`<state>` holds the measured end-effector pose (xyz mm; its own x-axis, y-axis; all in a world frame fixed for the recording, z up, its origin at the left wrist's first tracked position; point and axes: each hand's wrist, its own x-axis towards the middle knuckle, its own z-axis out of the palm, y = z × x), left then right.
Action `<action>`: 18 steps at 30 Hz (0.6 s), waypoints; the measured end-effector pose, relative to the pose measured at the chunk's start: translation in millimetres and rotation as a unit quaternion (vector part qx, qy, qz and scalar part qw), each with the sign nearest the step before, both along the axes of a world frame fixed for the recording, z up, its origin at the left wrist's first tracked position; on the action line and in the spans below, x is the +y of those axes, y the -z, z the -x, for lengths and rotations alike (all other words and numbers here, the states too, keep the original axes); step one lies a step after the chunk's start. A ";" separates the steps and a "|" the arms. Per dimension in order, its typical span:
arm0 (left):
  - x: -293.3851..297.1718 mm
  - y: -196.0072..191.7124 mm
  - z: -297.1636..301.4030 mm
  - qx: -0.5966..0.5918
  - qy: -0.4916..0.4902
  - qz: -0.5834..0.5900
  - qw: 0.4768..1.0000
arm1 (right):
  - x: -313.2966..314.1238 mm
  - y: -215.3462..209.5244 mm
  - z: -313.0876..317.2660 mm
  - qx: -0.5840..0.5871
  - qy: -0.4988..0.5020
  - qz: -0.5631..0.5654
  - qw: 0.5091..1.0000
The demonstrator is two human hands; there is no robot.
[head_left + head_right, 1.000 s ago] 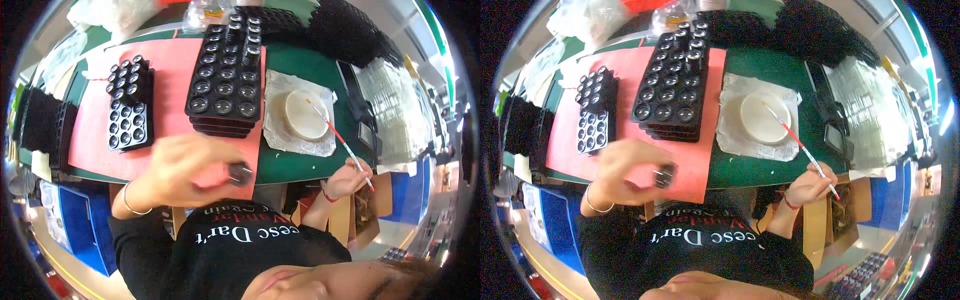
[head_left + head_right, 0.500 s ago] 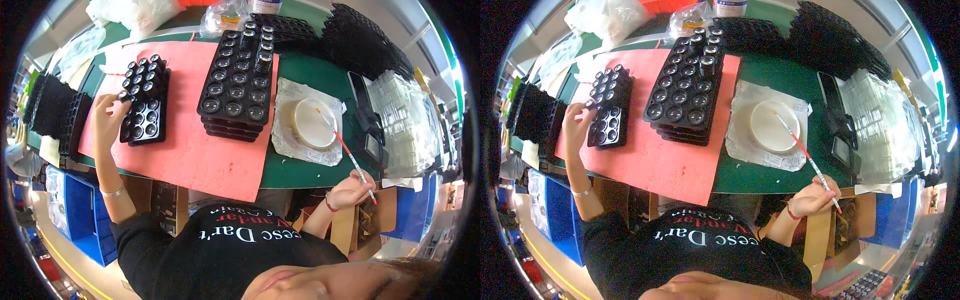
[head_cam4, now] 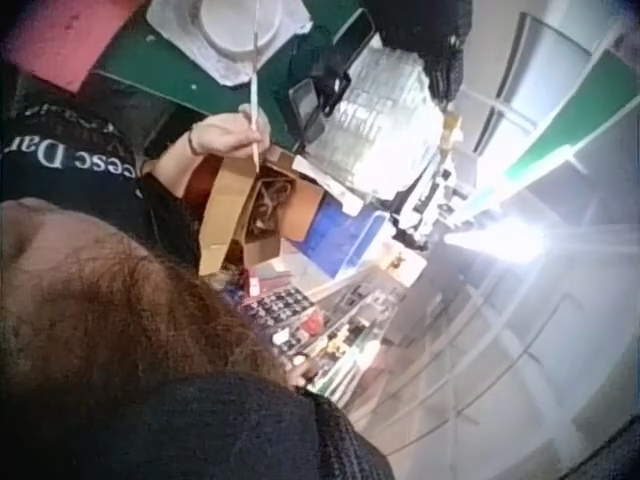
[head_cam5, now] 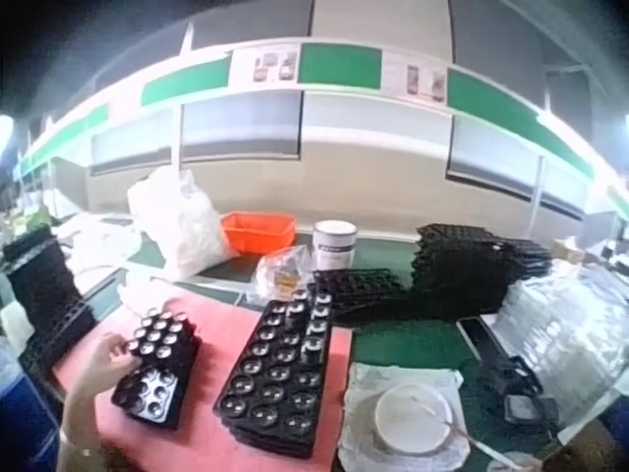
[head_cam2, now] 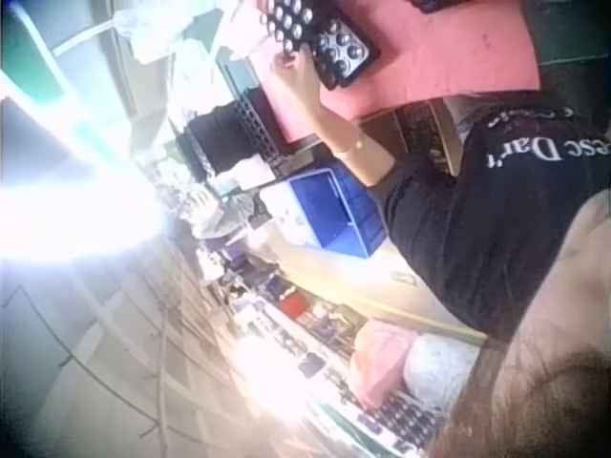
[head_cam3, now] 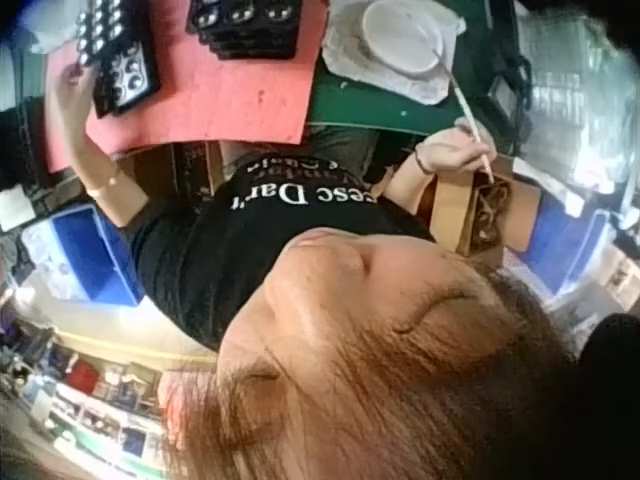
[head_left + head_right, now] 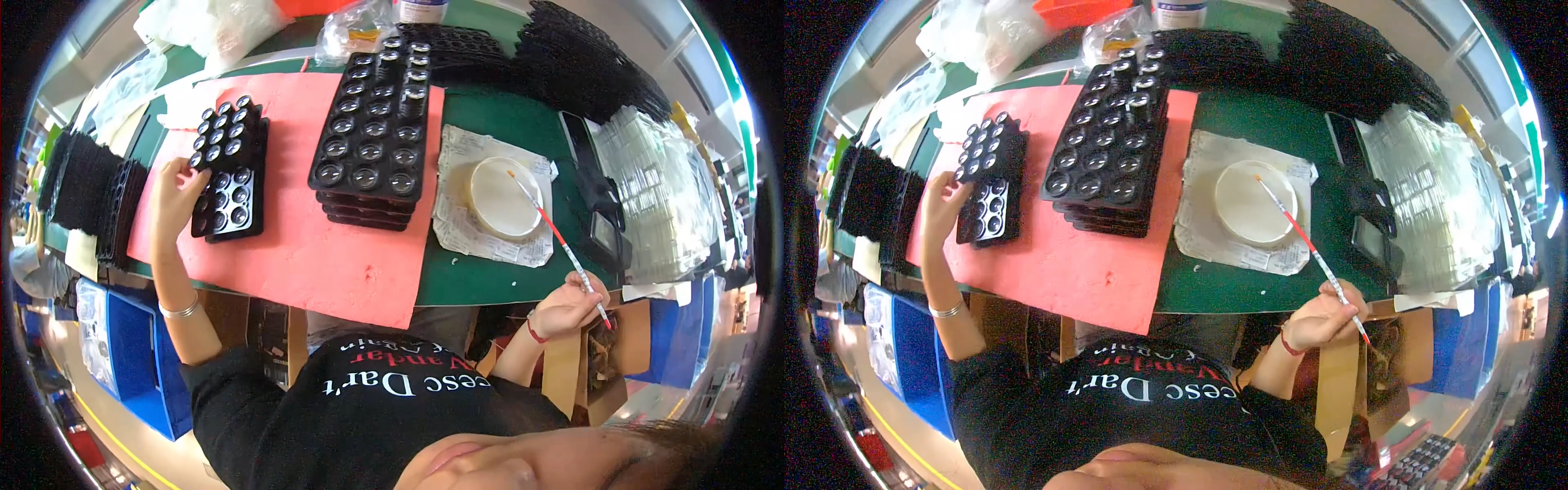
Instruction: The recorder is using a brush to apply a yellow sealant or paint to cylindrical light components in a factory setting.
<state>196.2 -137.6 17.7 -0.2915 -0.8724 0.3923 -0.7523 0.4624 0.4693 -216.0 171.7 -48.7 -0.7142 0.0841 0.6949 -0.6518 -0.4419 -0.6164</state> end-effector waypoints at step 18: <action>-9.7 -82.0 220.4 -0.083 0.247 0.101 0.960 | 4.2 3.2 1.7 -0.030 -0.073 0.014 0.997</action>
